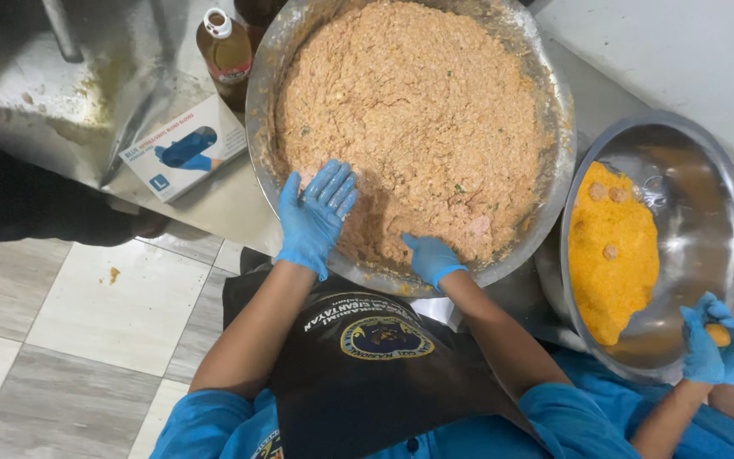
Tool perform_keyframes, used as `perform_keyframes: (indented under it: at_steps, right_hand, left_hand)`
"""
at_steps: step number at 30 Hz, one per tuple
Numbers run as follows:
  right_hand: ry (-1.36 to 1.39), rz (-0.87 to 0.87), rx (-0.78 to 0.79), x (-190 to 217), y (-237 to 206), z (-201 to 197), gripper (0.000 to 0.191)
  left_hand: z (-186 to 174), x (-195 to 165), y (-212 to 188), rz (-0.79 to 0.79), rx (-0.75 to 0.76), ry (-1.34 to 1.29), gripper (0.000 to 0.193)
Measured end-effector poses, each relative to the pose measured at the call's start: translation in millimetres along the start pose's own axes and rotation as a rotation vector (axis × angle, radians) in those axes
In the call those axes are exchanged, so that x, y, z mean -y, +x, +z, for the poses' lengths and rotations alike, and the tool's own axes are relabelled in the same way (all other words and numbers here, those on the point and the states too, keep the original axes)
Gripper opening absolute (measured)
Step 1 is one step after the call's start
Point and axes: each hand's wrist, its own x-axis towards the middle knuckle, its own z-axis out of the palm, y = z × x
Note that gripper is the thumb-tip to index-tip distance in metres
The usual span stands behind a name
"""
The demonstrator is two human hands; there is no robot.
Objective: The person scoops portions of minced food mixture from a large metal basin and rolls the portions between their gloved hands to form round balls. A second worker coats the balls in an orange crumb mixture in an adjacent basin, and finished balls accumulate in a smaller bowl.
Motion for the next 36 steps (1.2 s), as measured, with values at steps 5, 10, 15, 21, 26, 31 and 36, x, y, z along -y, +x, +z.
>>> perform_keyframes:
  at_steps: [5, 10, 15, 21, 26, 31, 36]
  right_hand:
    - [-0.129, -0.091, 0.3, -6, -1, -29, 0.059]
    - [-0.05, -0.057, 0.15, -10, 7, -35, 0.065]
    - [-0.199, -0.088, 0.195, 9, 16, -14, 0.062]
    - [-0.229, 0.037, 0.389, -16, 4, -50, 0.07]
    - [-0.068, -0.014, 0.165, -1, 22, -33, 0.061]
    - [-0.126, -0.068, 0.364, -26, 11, -24, 0.057]
    - [-0.158, -0.031, 0.271, -31, 14, -26, 0.063]
  left_hand:
    - [-3, -1, 3, -0.008, -0.003, -0.007, 0.077]
    - [-4, 2, 6, -0.024, -0.01, 0.016, 0.078]
    - [0, 7, 6, -0.034, -0.013, 0.047, 0.078]
    - [-2, 6, 5, -0.019, -0.04, 0.045, 0.079]
    - [-1, 15, 9, -0.043, -0.014, 0.052, 0.078]
    - [2, 13, 7, -0.033, -0.025, 0.051, 0.079]
    - [3, 15, 8, -0.035, -0.045, 0.059, 0.077]
